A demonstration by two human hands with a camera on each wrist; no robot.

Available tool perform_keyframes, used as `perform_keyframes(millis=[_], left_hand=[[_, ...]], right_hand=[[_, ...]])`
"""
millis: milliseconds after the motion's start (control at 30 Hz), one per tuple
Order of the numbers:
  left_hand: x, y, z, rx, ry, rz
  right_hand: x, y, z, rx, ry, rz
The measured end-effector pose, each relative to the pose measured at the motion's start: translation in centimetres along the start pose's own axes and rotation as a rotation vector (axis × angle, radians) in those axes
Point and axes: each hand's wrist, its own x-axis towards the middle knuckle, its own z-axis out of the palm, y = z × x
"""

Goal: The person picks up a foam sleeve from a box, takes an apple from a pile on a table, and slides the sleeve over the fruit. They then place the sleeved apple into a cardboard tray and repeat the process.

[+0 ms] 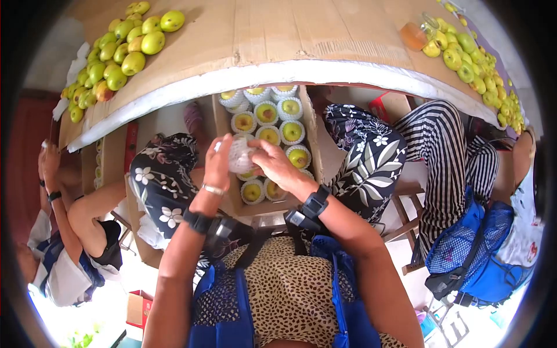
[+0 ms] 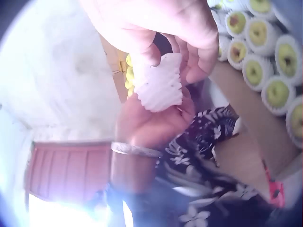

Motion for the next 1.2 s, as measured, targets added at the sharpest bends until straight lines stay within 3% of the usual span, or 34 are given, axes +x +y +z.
perform_keyframes(millis=[33, 133, 167, 200, 267, 300, 400, 467, 533, 667, 700, 800, 833, 933, 1033, 1067, 1167, 1200], left_hand=[[-1.6, 0.5, -1.0, -0.005, 0.046, 0.038], [-6.5, 1.7, -2.6, 0.031, -0.064, -0.035], [-6.4, -0.1, -4.4, 0.043, -0.108, -0.002], [-7.2, -0.1, -4.3, -0.088, -0.059, -0.08], [-6.3, -2.5, -7.1, -0.26, -0.176, -0.237], [-7.6, -0.8, -5.4, -0.229, -0.118, -0.262], [-7.5, -1.0, -4.8, 0.015, -0.162, -0.017], [-7.2, -0.5, -4.8, 0.015, -0.193, -0.008], [-7.4, -0.7, -5.0, 0.107, -0.313, 0.027], [-5.8, -3.5, -6.6, 0.406, -0.173, 0.266], [-6.0, -3.0, -6.1, 0.375, -0.147, 0.282], [-7.5, -0.5, -4.4, 0.65, -0.017, 0.415], [-7.2, -1.0, -4.5, 0.568, -0.046, 0.443], [-7.5, -0.3, -4.2, 0.735, -0.018, 0.478], [-7.1, -1.2, -4.4, 0.726, -0.209, 0.509], [-6.9, -1.5, -4.3, 0.66, -0.186, 0.459], [-5.9, -2.9, -4.7, 0.412, -0.115, 0.282], [-5.6, -2.9, -4.7, 0.388, -0.124, 0.318]], right_hand=[[-0.8, -0.5, 1.1, 0.16, 0.002, 0.04], [-1.7, 1.2, 2.7, 0.098, -0.051, 0.002], [-1.8, 2.2, 3.3, 0.056, -0.01, -0.065], [-1.5, 3.3, 3.2, -0.008, -0.018, -0.089], [-1.3, 5.1, 2.3, -0.141, -0.031, -0.13], [-1.9, 5.3, 2.2, -0.039, -0.036, -0.056], [-3.5, 3.8, 2.4, 0.024, -0.027, 0.026], [-2.8, 4.0, 1.9, -0.02, -0.001, -0.073], [-3.1, 2.6, 1.6, -0.003, -0.07, -0.037], [-2.8, 3.5, 1.3, 0.192, -0.095, 0.101], [-2.9, 3.7, 1.2, 0.22, -0.129, 0.138], [-3.6, 4.5, 1.8, 0.245, -0.185, 0.223], [-3.6, 4.5, 2.1, 0.242, -0.198, 0.236], [-3.6, 4.0, 2.6, 0.423, -0.255, 0.366], [-3.1, 5.4, 1.8, 0.358, -0.297, 0.482], [-2.9, 5.8, 1.5, 0.34, -0.309, 0.51], [-3.0, 5.8, 1.3, 0.372, -0.284, 0.355], [-3.0, 5.9, 1.4, 0.383, -0.281, 0.307]])
